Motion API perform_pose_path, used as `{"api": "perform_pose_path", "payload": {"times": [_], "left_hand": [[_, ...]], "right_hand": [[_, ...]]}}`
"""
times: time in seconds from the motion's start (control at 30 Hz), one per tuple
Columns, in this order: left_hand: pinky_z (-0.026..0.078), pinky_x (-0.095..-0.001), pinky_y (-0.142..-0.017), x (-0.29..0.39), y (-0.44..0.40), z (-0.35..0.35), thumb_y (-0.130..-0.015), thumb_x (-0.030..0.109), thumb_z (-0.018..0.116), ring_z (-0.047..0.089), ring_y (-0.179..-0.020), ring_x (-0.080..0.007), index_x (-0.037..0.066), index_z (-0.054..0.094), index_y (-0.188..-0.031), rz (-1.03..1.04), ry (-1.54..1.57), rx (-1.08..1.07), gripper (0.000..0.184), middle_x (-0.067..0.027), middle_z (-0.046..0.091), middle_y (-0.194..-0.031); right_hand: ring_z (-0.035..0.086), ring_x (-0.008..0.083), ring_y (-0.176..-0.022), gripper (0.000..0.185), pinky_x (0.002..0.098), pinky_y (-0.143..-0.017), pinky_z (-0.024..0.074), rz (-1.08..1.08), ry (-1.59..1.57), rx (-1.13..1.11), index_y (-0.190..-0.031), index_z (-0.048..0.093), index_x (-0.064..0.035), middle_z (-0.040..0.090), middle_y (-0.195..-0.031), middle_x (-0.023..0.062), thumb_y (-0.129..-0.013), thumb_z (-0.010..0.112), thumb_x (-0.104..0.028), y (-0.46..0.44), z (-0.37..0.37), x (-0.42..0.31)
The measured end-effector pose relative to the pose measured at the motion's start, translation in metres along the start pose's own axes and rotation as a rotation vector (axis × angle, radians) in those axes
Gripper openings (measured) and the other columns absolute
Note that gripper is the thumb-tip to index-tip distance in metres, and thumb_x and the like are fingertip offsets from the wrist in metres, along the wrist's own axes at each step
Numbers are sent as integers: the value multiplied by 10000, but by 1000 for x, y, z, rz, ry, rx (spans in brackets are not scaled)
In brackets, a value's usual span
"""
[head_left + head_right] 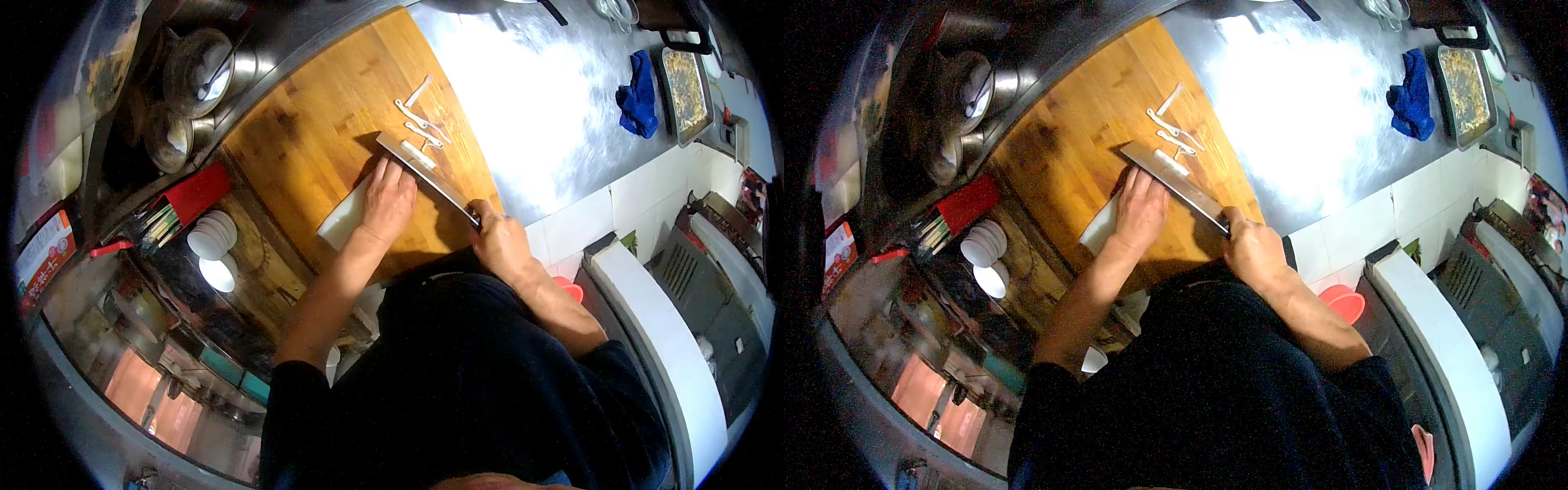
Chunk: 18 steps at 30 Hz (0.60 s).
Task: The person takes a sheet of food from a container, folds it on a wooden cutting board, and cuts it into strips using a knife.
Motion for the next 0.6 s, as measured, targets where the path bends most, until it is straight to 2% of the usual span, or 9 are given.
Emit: {"api": "perform_pose_path", "payload": {"times": [0.27,0.6], "left_hand": [[530,-501,-1078,1,-2,0,-912,49,679,588,-1226,-451,-65,673,-953,17,0,-2,121,-254,613,-1220],[554,-508,-1017,3,-3,-1,-877,34,681,609,-1143,-436,-55,678,-931,23,-9,29,105,-232,632,-1157]], "right_hand": [[755,456,-817,350,541,-767,613,28,9,-39,-1284,642,-56,750,-869,264,-945,720,-89,1,0,6],[740,485,-848,322,566,-789,600,83,38,-68,-1263,638,-48,745,-905,291,-945,684,-69,-4,13,15]]}}
Point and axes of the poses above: each hand's wrist, its own y-axis away from the middle knuckle, its own z-axis out of the palm, x = y × z, the point moved 9 cm from there along -y, towards the middle knuckle
